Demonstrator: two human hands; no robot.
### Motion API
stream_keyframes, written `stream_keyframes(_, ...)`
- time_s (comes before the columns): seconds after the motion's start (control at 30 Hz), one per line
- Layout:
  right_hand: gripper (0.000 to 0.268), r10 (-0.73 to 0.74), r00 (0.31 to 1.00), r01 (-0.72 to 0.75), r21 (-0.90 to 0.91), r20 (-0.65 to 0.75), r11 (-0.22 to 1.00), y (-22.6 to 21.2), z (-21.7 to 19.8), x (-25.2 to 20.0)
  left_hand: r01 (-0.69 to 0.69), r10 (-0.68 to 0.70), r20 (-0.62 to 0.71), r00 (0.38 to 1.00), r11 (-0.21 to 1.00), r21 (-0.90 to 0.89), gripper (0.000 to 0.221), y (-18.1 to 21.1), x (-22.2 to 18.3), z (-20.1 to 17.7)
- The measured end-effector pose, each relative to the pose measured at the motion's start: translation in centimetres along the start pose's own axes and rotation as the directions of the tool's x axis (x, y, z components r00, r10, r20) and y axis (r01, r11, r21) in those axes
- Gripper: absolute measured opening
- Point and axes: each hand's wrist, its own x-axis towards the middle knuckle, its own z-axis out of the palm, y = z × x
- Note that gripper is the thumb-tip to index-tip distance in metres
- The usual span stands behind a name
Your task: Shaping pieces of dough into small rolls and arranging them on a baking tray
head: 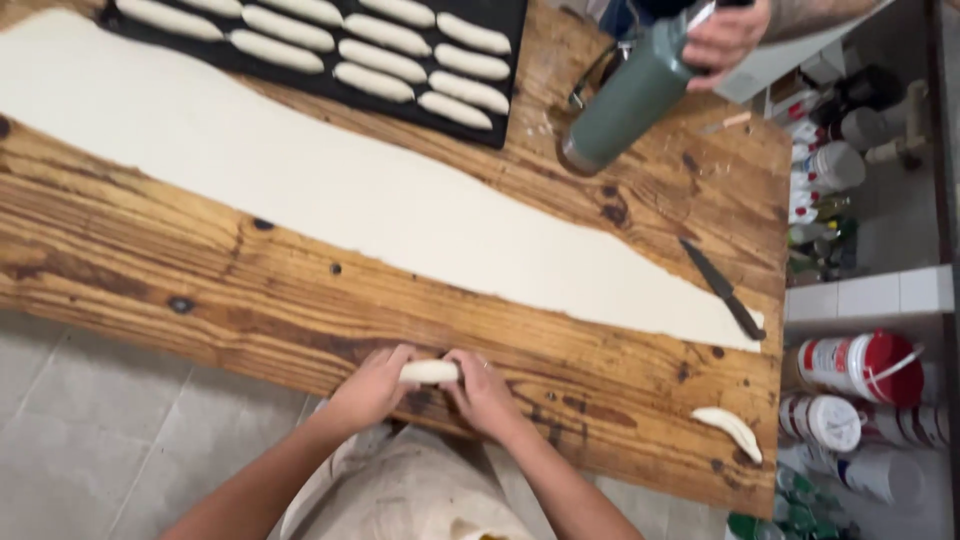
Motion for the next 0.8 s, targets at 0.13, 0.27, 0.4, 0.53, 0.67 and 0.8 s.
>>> stream_keyframes(0.13, 0.069, 0.002, 0.985, -0.039, 0.217, 0.171, 0.975, -6.4, -4.6, 4.7, 0.377, -0.22, 0.391, 0.894, 0.842, -0.387, 0.022, 5.0, 0.8, -10.9)
stream_keyframes(0.27, 0.071, -0.044, 0.953, -0.114, 0.492, 0.299, 0.863, -7.7, -4.4, 10.0, 0.284, -0.076, 0.386, 0.92, 0.807, -0.518, 0.039, 2.0, 3.9, -14.6)
stream_keyframes(0.4, 0.043, 0.173, 0.828, -0.536, 0.663, 0.533, 0.522, -5.9, -4.2, 17.6, 0.118, -0.229, -0.202, 0.952, 0.887, -0.447, 0.041, -3.7, 6.5, -19.9)
stream_keyframes(0.53, 0.067, 0.341, 0.854, -0.513, 0.526, 0.394, 0.678, 0.1, -7.4, 32.8, 0.175, -0.307, -0.447, 0.84, 0.934, -0.313, 0.041, -13.2, 4.2, -18.0)
stream_keyframes(0.67, 0.051, 0.064, 0.993, -0.09, 0.268, 0.102, 0.959, -2.2, -18.1, 50.3, 0.311, -0.151, -0.735, 0.661, 0.947, 0.085, 0.037, -16.4, 2.5, -13.8)
stream_keyframes(0.8, 0.049, -0.1, 0.986, 0.086, -0.108, -0.135, 0.99, 10.1, -18.4, 64.5, 0.479, -0.323, -0.697, 0.641, 0.877, 0.035, 0.049, -15.9, 2.6, -13.1)
